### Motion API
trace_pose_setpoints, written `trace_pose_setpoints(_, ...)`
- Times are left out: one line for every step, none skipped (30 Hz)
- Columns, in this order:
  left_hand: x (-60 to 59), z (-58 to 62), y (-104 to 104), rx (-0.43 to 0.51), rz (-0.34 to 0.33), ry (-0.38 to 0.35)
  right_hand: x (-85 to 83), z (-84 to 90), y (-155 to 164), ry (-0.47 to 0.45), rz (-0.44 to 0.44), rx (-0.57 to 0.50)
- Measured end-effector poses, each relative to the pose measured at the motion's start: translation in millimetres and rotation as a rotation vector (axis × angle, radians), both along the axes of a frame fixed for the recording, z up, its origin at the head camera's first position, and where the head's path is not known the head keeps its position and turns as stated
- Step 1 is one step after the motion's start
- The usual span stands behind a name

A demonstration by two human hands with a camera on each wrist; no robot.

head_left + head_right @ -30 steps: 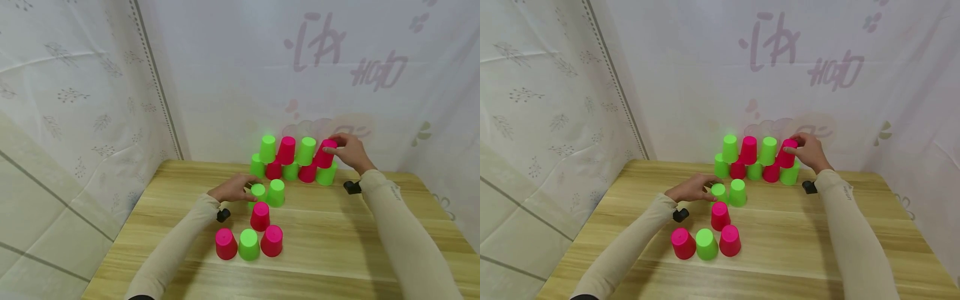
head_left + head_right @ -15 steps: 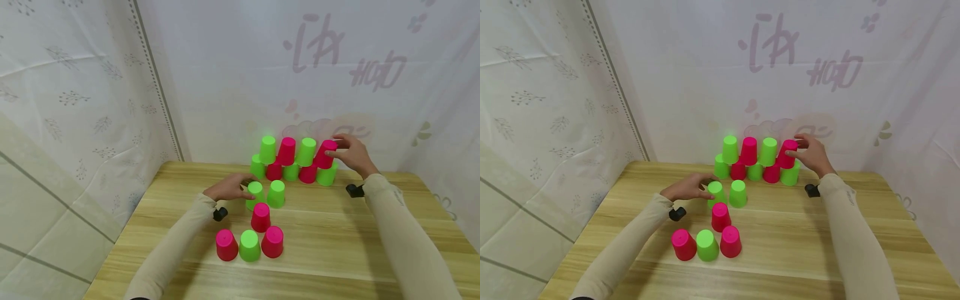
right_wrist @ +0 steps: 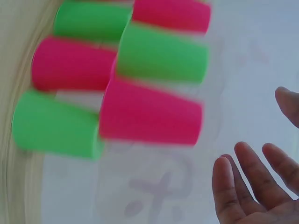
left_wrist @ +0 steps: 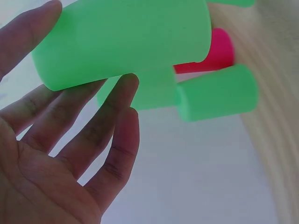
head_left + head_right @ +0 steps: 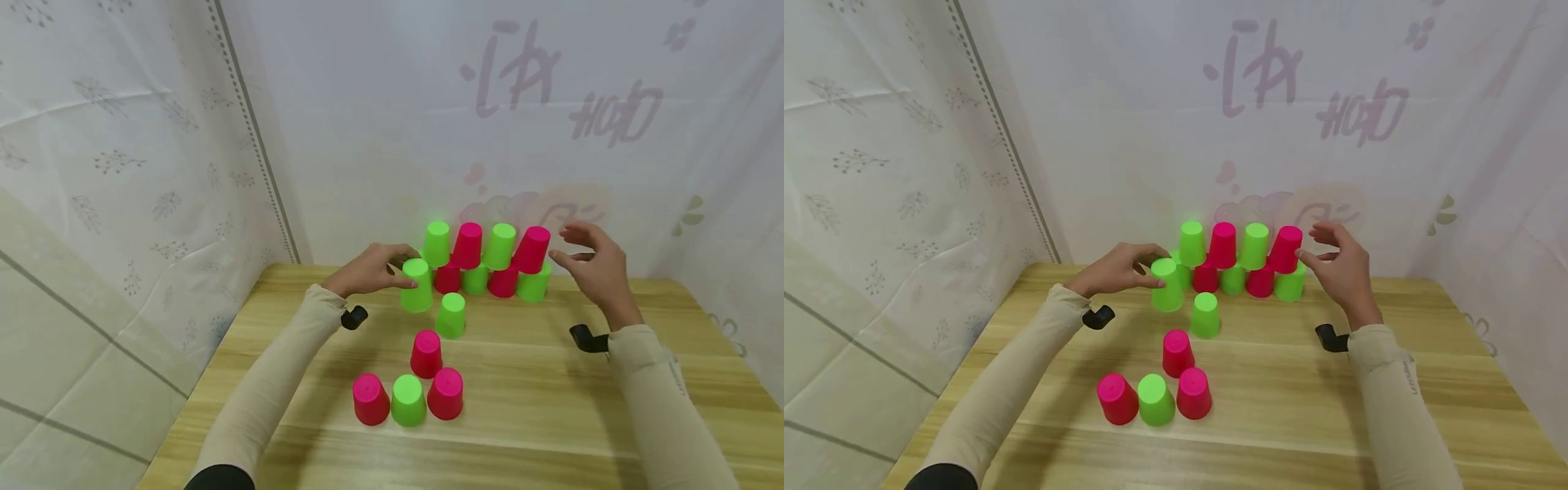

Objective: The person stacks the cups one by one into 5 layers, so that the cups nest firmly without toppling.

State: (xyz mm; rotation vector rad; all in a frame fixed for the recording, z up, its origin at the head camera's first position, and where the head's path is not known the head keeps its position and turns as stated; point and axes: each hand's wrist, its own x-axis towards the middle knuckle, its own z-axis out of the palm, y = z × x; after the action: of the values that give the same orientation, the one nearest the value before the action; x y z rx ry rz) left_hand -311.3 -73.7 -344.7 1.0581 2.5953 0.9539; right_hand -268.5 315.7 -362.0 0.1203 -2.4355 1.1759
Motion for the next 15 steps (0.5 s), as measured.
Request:
trace_pose_setpoints(-1.3, 4.4, 2, 0.002, -0.004, 0.009, 5.0, 1.5, -5, 0.007, 0.025, -0.001)
trace_pose_setpoints(-2.3, 8.7, 3, 0.0, -0.006, 0.016, 9.9, 2.5, -9, 0.011, 0.05, -0.001)
trace_pose_setpoints(-3.2, 12.8, 5, 0.0, -0.009, 0.019, 14.4, 2.7, -12, 0.013, 0.076, -0.006)
trace_pose_setpoints(-4.0, 16.9, 7, 0.001, -0.012, 0.021, 18.8, 2.7, -16, 0.012, 0.1, -0.011)
trace_pose_setpoints(-4.7, 20.9, 8, 0.001, -0.015, 0.027, 23.0, 2.5, -19, 0.012, 0.123, -0.019)
trace_pose_setpoints(-5.5, 24.5, 10, 0.002, -0.017, 0.032, 27.3, 2.3, -21, 0.008, 0.139, -0.024)
trace_pose_setpoints(-6.5, 28.0, 12, 0.003, -0.018, 0.037, 31.5, 1.9, -23, 0.004, 0.153, -0.033)
trace_pose_setpoints(-7.6, 31.1, 14, 0.009, -0.02, 0.04, 35.7, 1.4, -25, 0.004, 0.169, -0.043)
trace_pose_setpoints(-8.9, 34.0, 16, 0.015, -0.019, 0.046, 39.6, 0.2, -26, 0.006, 0.189, -0.049)
trace_pose_setpoints(-10.3, 36.4, 18, 0.023, -0.014, 0.052, 43.8, -0.9, -28, 0.005, 0.209, -0.056)
trace_pose_setpoints(-11.9, 38.5, 20, 0.031, -0.006, 0.061, 47.9, -2.3, -30, 0.007, 0.236, -0.062)
trace_pose_setpoints(-13.8, 40.0, 22, 0.042, 0.005, 0.067, 51.8, -4.4, -33, 0.007, 0.266, -0.07)
trace_pose_setpoints(-15.9, 41.2, 24, 0.057, 0.021, 0.074, 55.6, -7.0, -36, 0.005, 0.3, -0.074)
trace_pose_setpoints(-18.0, 42.2, 25, 0.076, 0.037, 0.081, 59.4, -9.8, -40, 0.004, 0.333, -0.074)
trace_pose_setpoints(-20.0, 43.3, 27, 0.092, 0.057, 0.088, 62.9, -13.3, -45, 0.001, 0.367, -0.074)
